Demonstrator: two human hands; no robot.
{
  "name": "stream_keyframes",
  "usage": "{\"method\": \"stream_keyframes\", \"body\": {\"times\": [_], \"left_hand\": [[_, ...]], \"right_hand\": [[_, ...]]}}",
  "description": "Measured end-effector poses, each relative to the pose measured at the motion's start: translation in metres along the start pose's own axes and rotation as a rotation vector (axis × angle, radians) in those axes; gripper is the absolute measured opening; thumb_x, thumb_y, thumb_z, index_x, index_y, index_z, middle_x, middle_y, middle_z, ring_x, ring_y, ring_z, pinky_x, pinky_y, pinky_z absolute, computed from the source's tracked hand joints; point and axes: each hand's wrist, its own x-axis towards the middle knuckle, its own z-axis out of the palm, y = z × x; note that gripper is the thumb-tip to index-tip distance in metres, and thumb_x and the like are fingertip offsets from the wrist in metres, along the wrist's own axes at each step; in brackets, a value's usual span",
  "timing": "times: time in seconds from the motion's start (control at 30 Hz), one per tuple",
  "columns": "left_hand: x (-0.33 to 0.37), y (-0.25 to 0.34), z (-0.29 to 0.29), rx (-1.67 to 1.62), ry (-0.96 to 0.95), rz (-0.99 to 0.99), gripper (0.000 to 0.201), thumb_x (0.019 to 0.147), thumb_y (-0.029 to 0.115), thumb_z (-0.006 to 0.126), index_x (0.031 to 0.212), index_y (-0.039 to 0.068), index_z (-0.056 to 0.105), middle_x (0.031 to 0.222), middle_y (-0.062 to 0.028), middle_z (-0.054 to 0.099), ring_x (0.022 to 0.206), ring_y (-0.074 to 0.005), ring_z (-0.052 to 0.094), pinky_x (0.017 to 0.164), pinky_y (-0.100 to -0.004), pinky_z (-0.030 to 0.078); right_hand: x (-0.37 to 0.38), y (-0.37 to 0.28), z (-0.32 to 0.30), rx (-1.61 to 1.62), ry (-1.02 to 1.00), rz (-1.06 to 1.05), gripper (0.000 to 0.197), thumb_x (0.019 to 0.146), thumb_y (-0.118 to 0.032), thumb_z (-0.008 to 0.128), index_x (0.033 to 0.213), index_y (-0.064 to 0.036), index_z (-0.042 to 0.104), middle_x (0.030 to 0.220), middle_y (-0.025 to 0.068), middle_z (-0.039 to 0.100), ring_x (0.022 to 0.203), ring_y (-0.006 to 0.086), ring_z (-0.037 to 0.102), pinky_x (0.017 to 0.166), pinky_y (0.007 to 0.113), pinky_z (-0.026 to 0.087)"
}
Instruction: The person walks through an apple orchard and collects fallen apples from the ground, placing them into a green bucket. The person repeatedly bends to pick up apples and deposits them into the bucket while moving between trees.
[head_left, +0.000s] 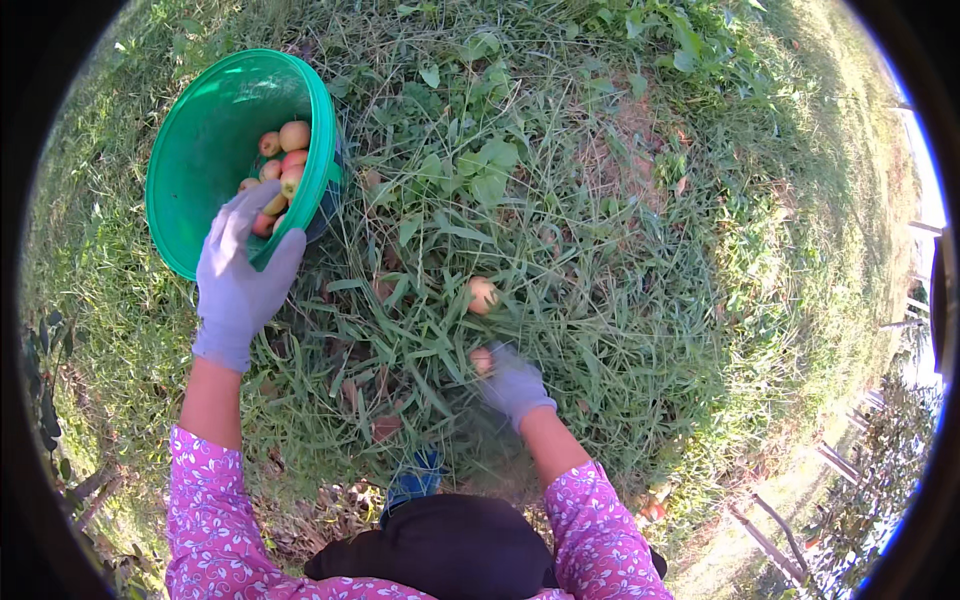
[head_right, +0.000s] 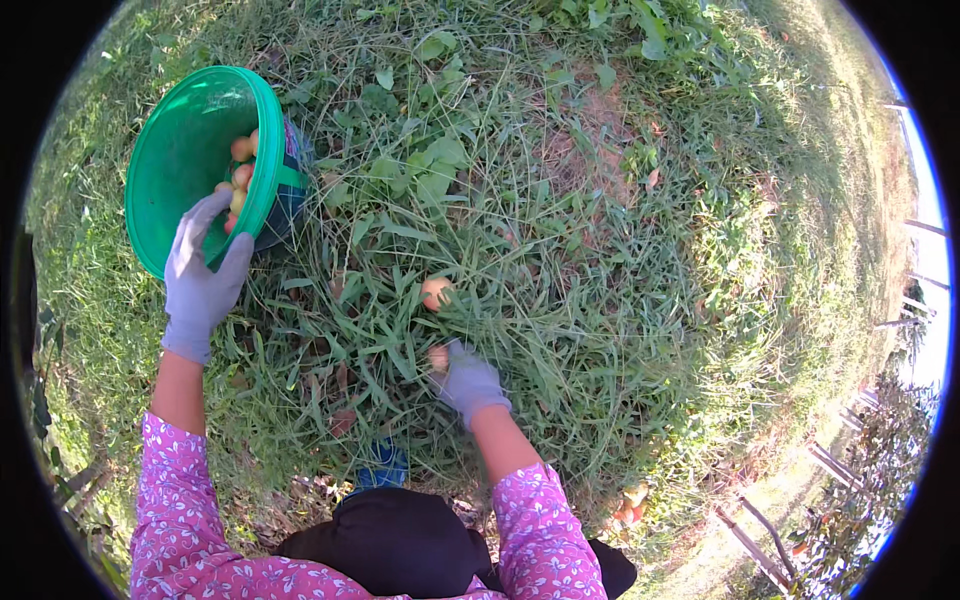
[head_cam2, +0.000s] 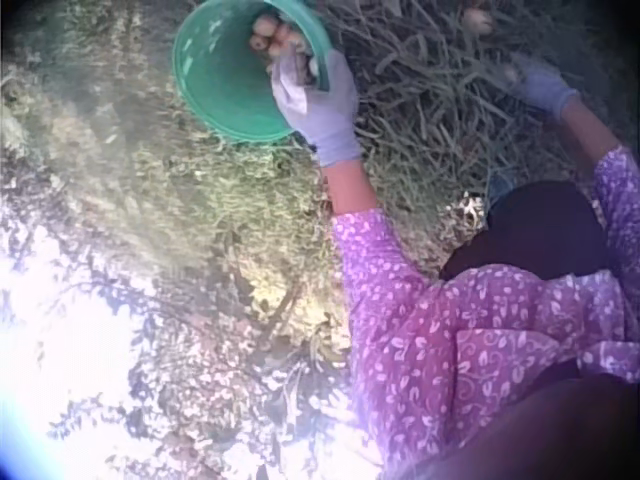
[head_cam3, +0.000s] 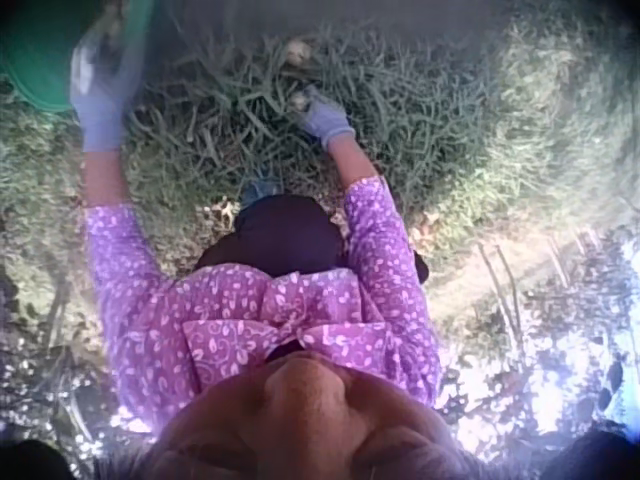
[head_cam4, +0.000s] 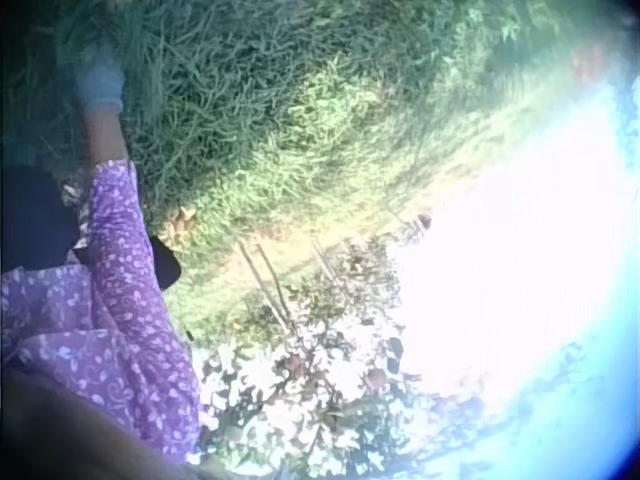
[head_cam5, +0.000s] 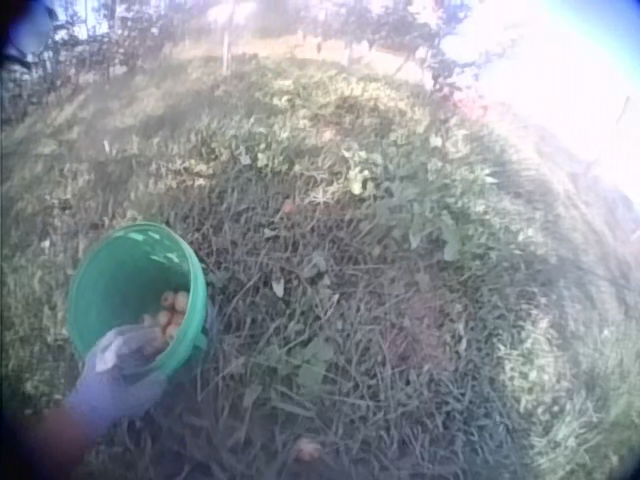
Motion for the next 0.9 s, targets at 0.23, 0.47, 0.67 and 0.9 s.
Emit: {"method": "stream_keyframes", "body": {"times": [0.23,0.47,0.67,0.9], "left_hand": [[-0.028,0.111,0.074,-0.572,-0.343,0.387,0.025,0.09,0.008,0.074,0.115,0.014,0.071,0.103,-0.0076,0.071,0.095,-0.0296,0.07,0.082,-0.0399,0.058],[-0.061,0.101,0.213,0.064,-0.862,0.461,0.055,0.083,0.027,0.079,0.135,0.017,0.063,0.127,-0.0097,0.063,0.118,-0.0318,0.061,0.1,-0.0462,0.046],[-0.059,0.103,0.215,0.153,-0.848,0.464,0.061,0.078,0.028,0.084,0.133,0.015,0.063,0.123,-0.0112,0.061,0.116,-0.0319,0.061,0.097,-0.0453,0.046],[-0.053,0.102,0.122,-0.934,-0.621,-0.327,0.066,0.083,0.038,0.086,0.134,0.004,0.062,0.122,-0.0109,0.067,0.102,-0.025,0.07,0.096,-0.0389,0.056]], "right_hand": [[-0.108,0.02,-0.048,1.443,-0.058,-0.007,0.071,0.093,-0.033,0.075,0.153,-0.0066,0.049,0.123,0.0071,0.07,0.093,0.0172,0.07,0.078,0.031,0.057],[-0.146,0.031,-0.071,1.791,0.047,-0.162,0.081,0.092,-0.025,0.072,0.161,-0.0045,0.034,0.136,0.013,0.062,0.097,0.0205,0.068,0.085,0.036,0.056],[-0.148,0.033,-0.073,2.046,0.032,-0.302,0.081,0.095,-0.041,0.073,0.16,-0.0093,0.036,0.139,0.0147,0.06,0.106,0.0265,0.07,0.092,0.042,0.056],[-0.132,0.045,-0.077,2.344,-0.07,0.09,0.072,0.102,-0.069,0.045,0.132,-0.006,0.062,0.1,0.0077,0.07,0.084,0.0215,0.068,0.076,0.034,0.056]]}}
